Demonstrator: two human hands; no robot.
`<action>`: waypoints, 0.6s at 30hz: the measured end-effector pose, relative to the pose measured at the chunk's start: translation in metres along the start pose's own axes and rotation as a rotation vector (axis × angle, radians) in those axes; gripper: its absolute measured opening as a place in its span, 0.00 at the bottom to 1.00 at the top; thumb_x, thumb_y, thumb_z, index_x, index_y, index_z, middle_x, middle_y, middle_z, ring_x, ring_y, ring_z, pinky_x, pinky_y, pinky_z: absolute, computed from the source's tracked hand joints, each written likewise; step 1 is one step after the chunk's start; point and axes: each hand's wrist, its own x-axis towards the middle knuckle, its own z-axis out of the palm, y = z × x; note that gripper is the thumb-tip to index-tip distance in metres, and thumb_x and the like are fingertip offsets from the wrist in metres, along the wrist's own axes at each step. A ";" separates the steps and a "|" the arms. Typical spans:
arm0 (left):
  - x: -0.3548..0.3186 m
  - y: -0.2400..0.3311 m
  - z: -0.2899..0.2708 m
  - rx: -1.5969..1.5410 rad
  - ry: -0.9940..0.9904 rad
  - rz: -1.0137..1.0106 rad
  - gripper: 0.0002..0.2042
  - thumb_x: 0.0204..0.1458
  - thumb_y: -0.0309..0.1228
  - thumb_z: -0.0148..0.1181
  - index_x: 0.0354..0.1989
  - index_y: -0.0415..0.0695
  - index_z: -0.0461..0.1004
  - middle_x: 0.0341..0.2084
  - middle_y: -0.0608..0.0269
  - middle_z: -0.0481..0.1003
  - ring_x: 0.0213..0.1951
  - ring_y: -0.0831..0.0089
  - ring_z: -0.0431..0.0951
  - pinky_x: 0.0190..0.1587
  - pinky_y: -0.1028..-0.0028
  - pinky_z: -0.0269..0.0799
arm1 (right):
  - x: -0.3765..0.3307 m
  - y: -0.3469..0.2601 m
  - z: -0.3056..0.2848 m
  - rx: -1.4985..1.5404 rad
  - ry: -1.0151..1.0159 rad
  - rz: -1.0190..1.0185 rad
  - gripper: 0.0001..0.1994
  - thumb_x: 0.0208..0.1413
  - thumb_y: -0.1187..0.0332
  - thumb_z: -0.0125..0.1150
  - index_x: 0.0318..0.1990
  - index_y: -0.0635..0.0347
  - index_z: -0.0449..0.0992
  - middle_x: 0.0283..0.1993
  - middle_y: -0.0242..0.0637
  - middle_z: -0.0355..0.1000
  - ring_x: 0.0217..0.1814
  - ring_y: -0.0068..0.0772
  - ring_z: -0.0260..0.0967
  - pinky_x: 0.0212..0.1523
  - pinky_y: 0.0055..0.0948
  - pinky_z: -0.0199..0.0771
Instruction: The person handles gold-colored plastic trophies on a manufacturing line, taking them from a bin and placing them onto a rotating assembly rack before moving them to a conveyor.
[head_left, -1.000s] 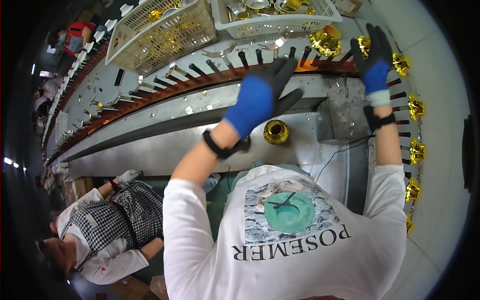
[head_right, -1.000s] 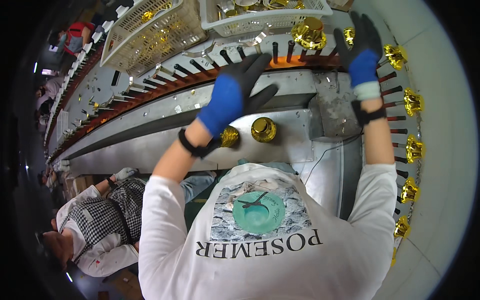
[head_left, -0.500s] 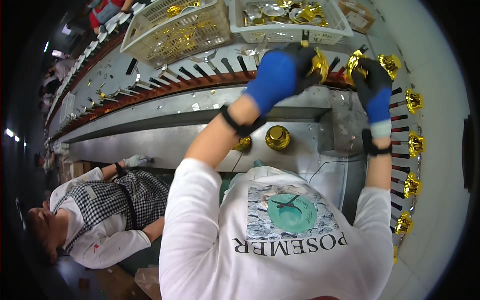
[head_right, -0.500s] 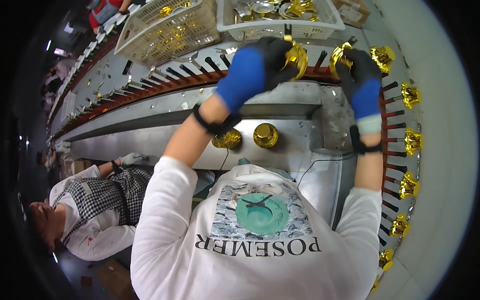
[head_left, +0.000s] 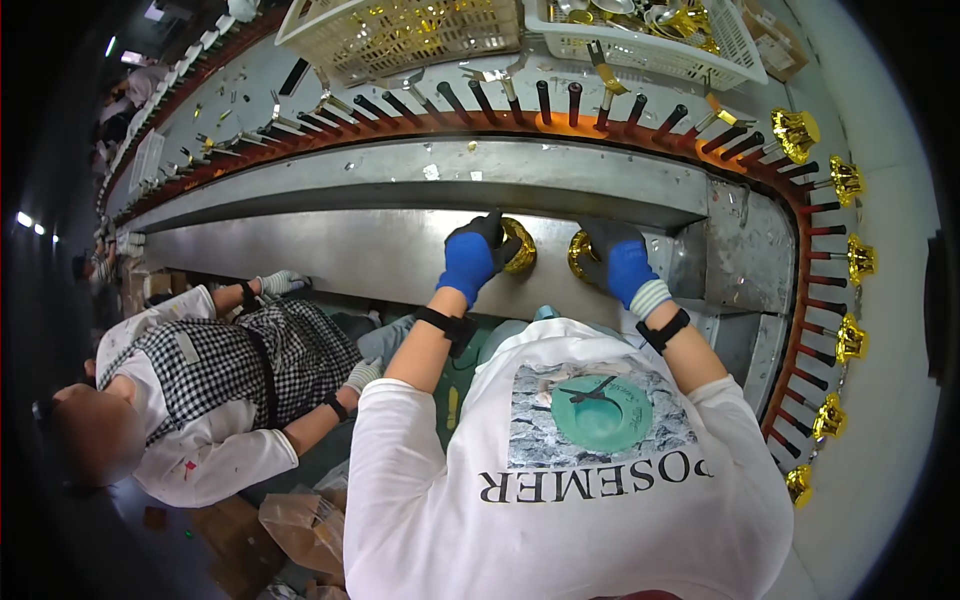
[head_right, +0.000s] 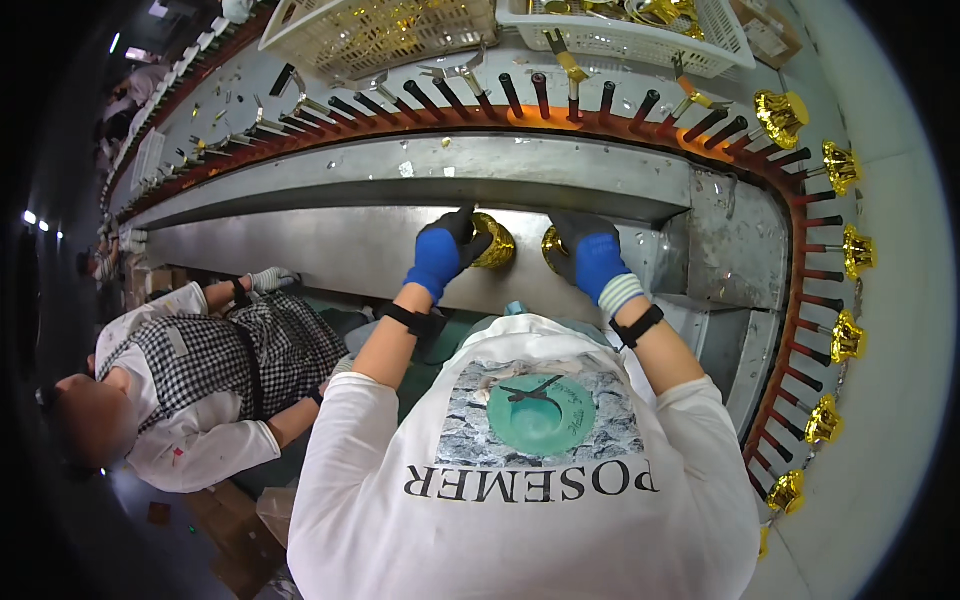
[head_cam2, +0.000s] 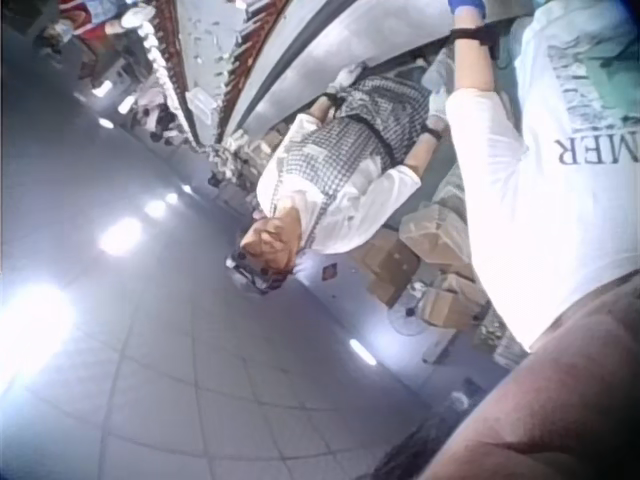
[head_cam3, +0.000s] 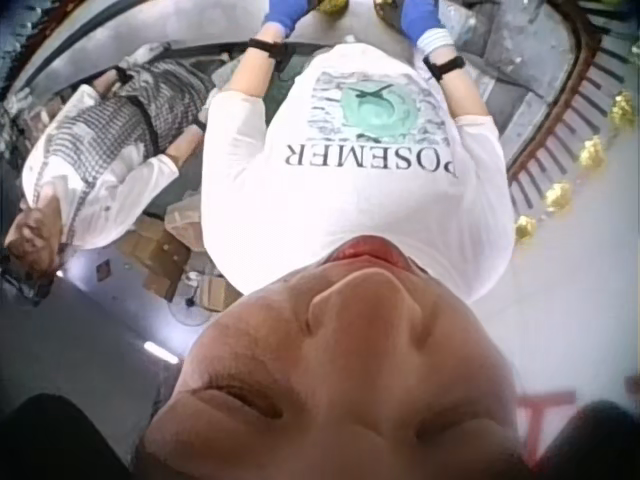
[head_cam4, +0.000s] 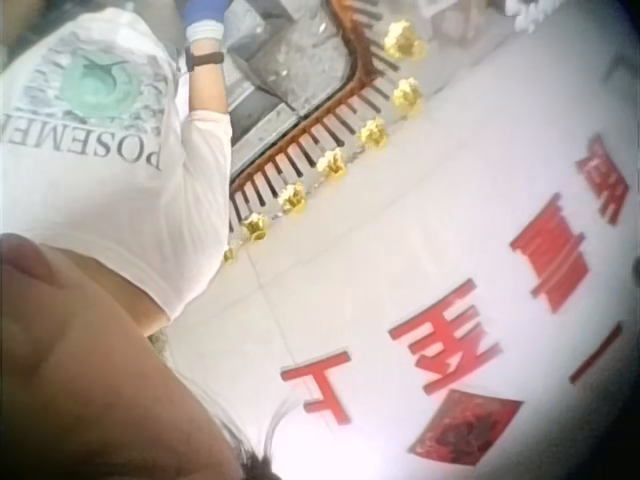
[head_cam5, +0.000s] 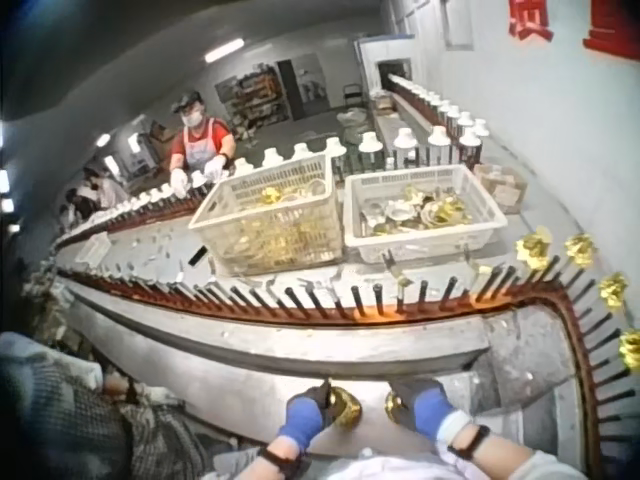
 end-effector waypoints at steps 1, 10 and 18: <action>-0.008 0.003 0.003 -0.048 0.079 0.026 0.38 0.55 0.49 0.73 0.71 0.43 0.70 0.48 0.43 0.82 0.41 0.48 0.86 0.44 0.57 0.82 | -0.002 0.002 0.005 -0.053 0.062 -0.042 0.32 0.51 0.59 0.75 0.65 0.59 0.76 0.55 0.56 0.79 0.54 0.60 0.78 0.55 0.52 0.79; -0.161 -0.066 0.079 -0.402 0.347 -0.343 0.41 0.59 0.45 0.72 0.72 0.27 0.64 0.65 0.29 0.72 0.65 0.42 0.76 0.62 0.56 0.77 | -0.070 0.031 -0.023 -0.186 0.177 0.154 0.30 0.57 0.57 0.72 0.64 0.62 0.75 0.62 0.58 0.76 0.64 0.62 0.74 0.66 0.52 0.73; -0.333 -0.105 0.156 -0.989 -0.105 -1.288 0.34 0.63 0.52 0.67 0.67 0.37 0.71 0.44 0.49 0.81 0.27 0.64 0.83 0.30 0.65 0.79 | -0.033 0.019 -0.107 -0.204 0.397 0.005 0.28 0.56 0.68 0.72 0.65 0.64 0.76 0.61 0.57 0.77 0.62 0.61 0.75 0.65 0.51 0.74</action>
